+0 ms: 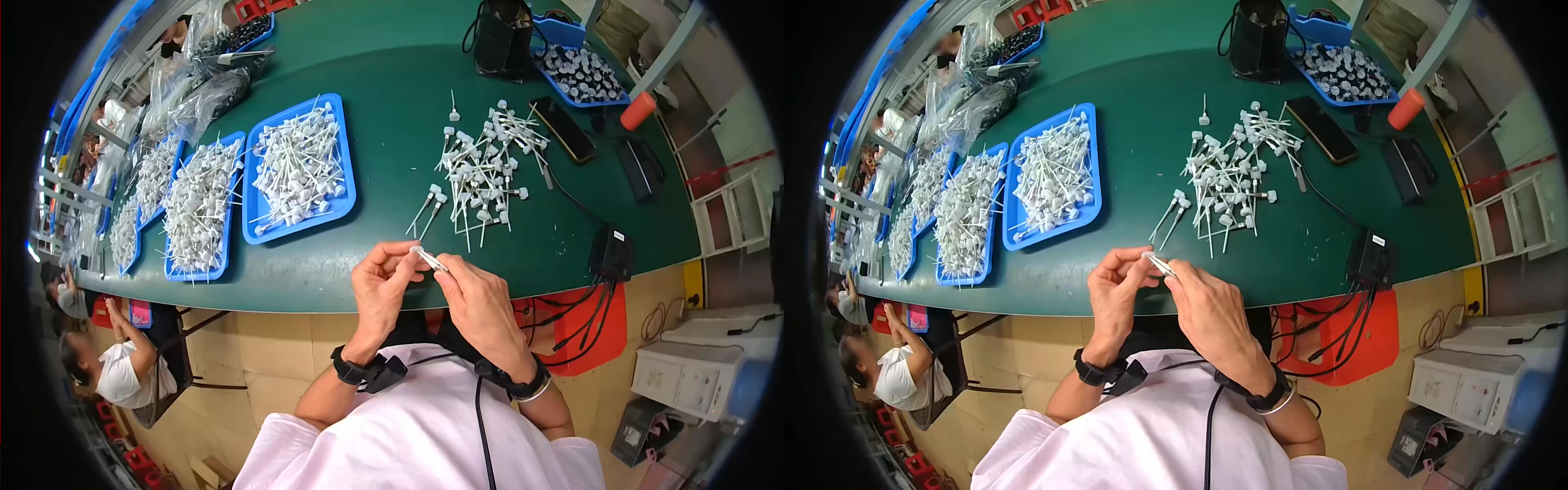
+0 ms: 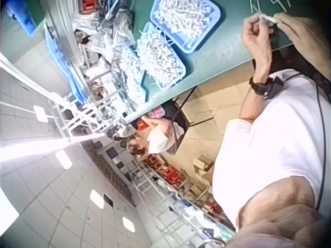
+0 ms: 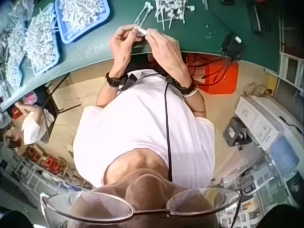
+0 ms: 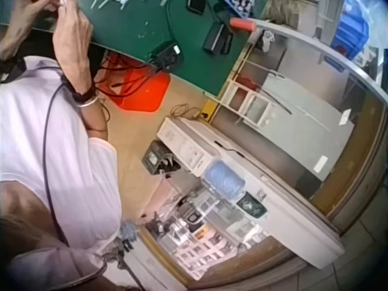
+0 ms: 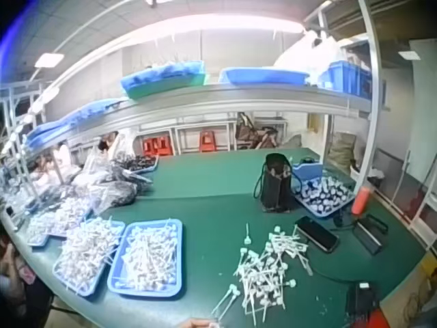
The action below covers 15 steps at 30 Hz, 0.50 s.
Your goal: Assembling small electronic components with wires at a workbench.
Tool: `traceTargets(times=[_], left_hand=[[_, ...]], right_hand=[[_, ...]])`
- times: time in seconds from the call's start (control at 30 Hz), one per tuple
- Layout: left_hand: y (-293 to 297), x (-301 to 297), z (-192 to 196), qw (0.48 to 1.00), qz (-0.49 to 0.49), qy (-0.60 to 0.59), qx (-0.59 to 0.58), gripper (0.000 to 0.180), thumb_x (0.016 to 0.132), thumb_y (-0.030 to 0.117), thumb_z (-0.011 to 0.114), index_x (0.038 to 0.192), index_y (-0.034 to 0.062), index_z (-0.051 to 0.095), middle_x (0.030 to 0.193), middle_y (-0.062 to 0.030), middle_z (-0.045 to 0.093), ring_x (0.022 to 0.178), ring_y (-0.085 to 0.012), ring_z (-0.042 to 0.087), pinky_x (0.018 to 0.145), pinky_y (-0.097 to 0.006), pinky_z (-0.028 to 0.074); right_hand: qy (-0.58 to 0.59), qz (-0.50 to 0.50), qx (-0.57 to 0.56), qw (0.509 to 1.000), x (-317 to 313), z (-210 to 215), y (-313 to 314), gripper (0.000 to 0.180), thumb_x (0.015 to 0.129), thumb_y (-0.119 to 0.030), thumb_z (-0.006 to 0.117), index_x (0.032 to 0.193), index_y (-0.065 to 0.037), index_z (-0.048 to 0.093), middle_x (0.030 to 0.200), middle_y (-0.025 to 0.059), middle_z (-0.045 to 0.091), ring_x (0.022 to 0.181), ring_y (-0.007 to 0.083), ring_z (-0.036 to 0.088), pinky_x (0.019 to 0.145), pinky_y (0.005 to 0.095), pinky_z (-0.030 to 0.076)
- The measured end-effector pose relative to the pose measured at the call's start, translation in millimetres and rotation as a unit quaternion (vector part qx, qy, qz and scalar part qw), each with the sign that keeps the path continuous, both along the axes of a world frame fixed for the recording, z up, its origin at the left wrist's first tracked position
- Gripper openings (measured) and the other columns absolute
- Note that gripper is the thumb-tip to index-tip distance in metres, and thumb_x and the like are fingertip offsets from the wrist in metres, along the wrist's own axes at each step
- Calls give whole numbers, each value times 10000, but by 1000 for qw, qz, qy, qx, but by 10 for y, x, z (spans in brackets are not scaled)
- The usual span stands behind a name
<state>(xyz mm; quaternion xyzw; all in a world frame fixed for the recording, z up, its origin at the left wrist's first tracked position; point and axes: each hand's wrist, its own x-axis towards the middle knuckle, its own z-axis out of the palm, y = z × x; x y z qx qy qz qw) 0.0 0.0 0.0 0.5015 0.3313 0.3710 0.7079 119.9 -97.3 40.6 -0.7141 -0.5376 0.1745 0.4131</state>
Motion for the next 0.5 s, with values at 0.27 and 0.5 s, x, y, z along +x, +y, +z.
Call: traceTargets(times=[0.27,0.5], left_hand=[[-13,9,24,1000,12,11,-3,166,932,66,638,1055,-44,642,916,-98,707,826,-144,696,675,-238,550],[-52,31,6,1000,20,14,19,190,930,75,639,1074,-49,641,942,-124,716,834,-141,690,681,-233,545]], right_hand=[[-20,-15,9,1000,-32,-64,5,127,942,-112,558,1034,-24,556,793,169,630,681,379,624,566,462,478],[-33,-17,-12,999,-28,-57,-9,133,941,-104,568,1050,-28,565,830,155,628,696,371,614,564,439,464]])
